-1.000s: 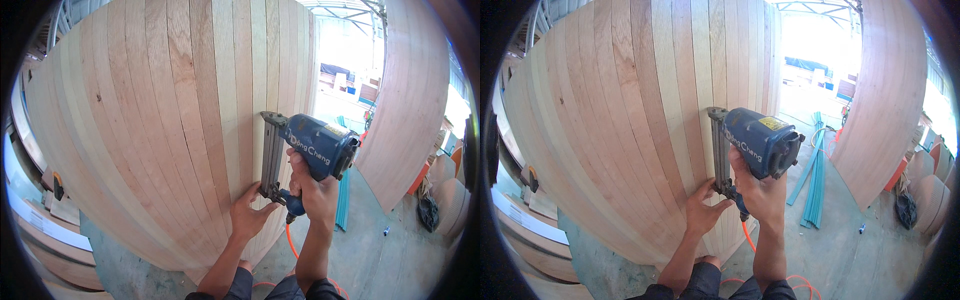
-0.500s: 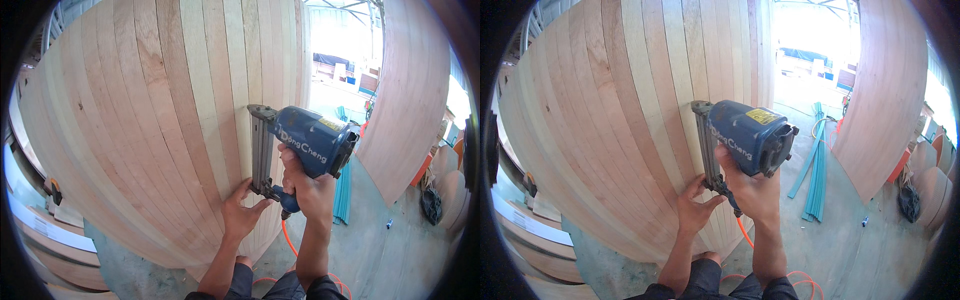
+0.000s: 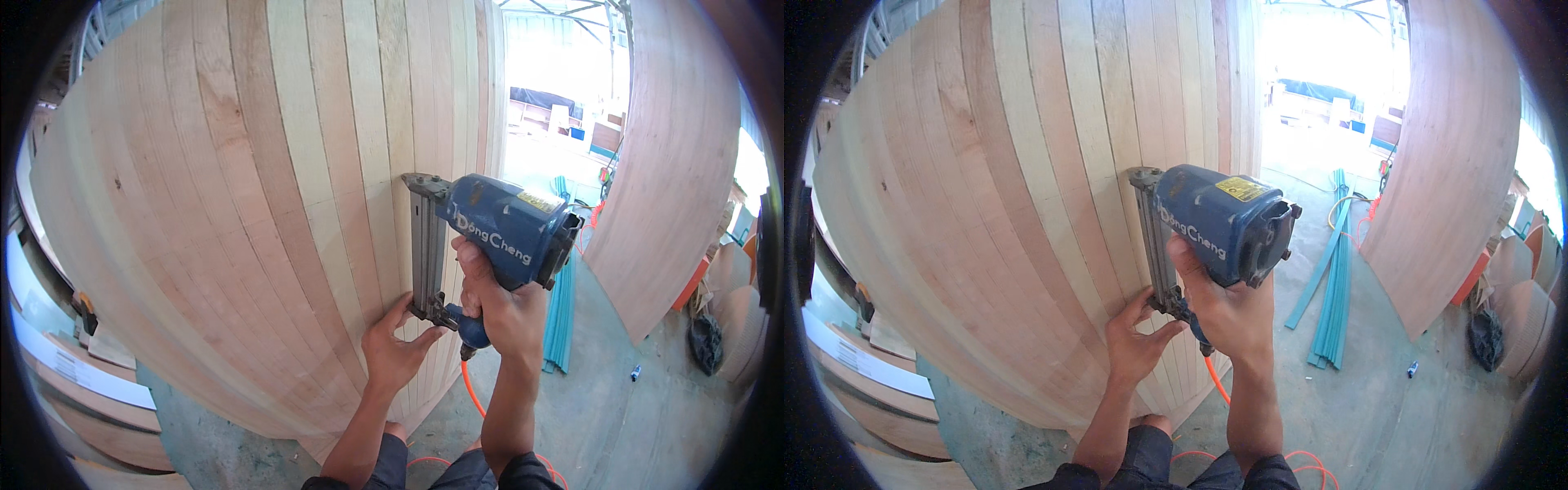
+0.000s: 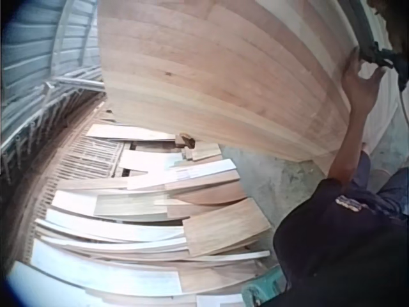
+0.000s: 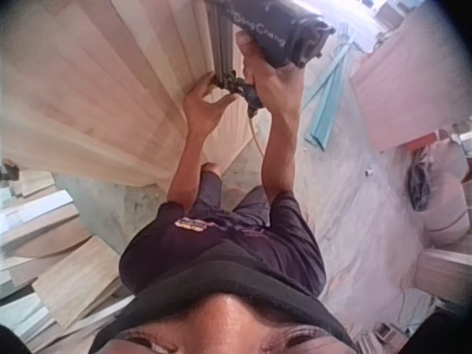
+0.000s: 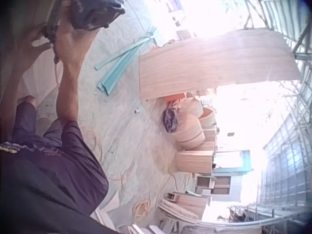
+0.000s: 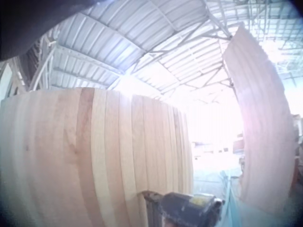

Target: The person uses a pneumatic nail gun to attach wooden planks to a large, curved wooden structure in a workshop. They move around the structure to secure different sections and then walk to a workbench to pick up a small box.

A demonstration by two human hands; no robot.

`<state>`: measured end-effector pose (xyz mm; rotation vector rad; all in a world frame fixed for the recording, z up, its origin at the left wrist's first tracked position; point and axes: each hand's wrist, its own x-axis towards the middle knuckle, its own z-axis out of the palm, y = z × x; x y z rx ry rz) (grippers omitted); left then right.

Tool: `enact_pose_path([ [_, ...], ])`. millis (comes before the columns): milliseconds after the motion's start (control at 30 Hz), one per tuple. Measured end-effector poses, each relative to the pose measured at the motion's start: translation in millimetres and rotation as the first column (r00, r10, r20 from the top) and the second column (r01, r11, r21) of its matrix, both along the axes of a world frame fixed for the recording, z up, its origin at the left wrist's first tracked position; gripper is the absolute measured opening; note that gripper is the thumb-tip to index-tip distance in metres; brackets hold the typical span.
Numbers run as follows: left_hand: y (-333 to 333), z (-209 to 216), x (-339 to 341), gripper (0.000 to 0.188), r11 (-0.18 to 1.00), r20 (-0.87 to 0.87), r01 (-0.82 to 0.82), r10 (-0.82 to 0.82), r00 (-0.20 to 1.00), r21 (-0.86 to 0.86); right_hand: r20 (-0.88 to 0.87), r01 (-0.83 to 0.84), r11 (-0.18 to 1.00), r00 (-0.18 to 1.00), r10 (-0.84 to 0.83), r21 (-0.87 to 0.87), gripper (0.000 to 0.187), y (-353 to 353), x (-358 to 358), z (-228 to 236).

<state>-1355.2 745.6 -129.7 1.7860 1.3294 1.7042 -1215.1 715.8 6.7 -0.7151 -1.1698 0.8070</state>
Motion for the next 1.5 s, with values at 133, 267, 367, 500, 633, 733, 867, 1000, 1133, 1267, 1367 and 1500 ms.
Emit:
enact_pose_path([
  [133,-2.8,2.2,2.0,0.072,1.000,-0.007,-0.023,0.022,1.000,-0.018,0.046,0.024,0.999,0.999,-0.025,0.026,0.020,4.2,3.0,-3.5],
  [267,-4.4,4.1,1.6,0.071,0.999,-0.018,-0.027,0.026,0.999,-0.023,0.042,0.008,0.999,0.999,-0.009,0.041,0.019,6.9,3.2,-4.5],
  [367,-4.0,2.2,3.4,0.071,0.999,-0.011,-0.037,0.037,0.999,-0.001,0.085,0.027,0.999,0.996,-0.030,0.037,0.019,4.0,5.1,-3.5],
  [500,-0.1,0.6,4.1,0.070,0.998,-0.013,-0.067,0.067,0.998,0.003,0.086,0.006,1.000,0.996,-0.009,0.029,0.020,7.3,5.6,-2.9],
  [633,5.7,1.2,7.3,0.070,0.998,-0.061,-0.049,0.051,0.997,0.038,-0.019,-0.012,1.000,1.000,0.012,-0.018,0.022,14.1,13.0,-5.6],
  [733,10.2,-6.0,6.7,0.069,0.997,-0.044,-0.066,0.067,0.997,0.029,-0.017,-0.030,0.999,0.999,0.030,-0.040,0.023,20.1,16.4,-9.6],
  [867,14.1,-4.8,14.8,0.069,0.998,-0.038,-0.062,0.063,0.997,0.020,0.016,0.013,1.000,1.000,-0.013,0.020,0.022,20.1,18.6,-5.2],
  [1000,11.8,-1.0,17.3,0.071,0.999,-0.023,-0.050,0.051,0.998,0.015,0.028,0.012,0.998,1.000,-0.013,0.056,0.021,24.5,19.1,-10.1],
  [1133,10.2,1.5,18.3,0.071,0.999,-0.009,-0.026,0.026,1.000,-0.042,0.017,0.032,0.999,0.999,-0.032,-0.029,0.020,18.5,18.8,-4.3],
  [1267,5.9,7.1,20.8,0.074,0.996,-0.013,-0.001,-0.001,1.000,-0.093,0.077,0.040,0.999,0.996,-0.039,-0.006,0.018,20.0,21.9,-6.3],
  [1367,5.3,8.1,19.9,0.073,0.996,-0.010,-0.020,0.019,1.000,-0.084,0.066,0.035,0.998,0.997,-0.038,0.044,0.018,21.2,19.7,-9.8],
  [1500,9.0,4.1,21.6,0.072,0.998,-0.005,-0.032,0.032,0.999,-0.056,0.028,0.029,0.997,0.999,-0.031,0.067,0.020,27.1,19.9,-8.5],
])
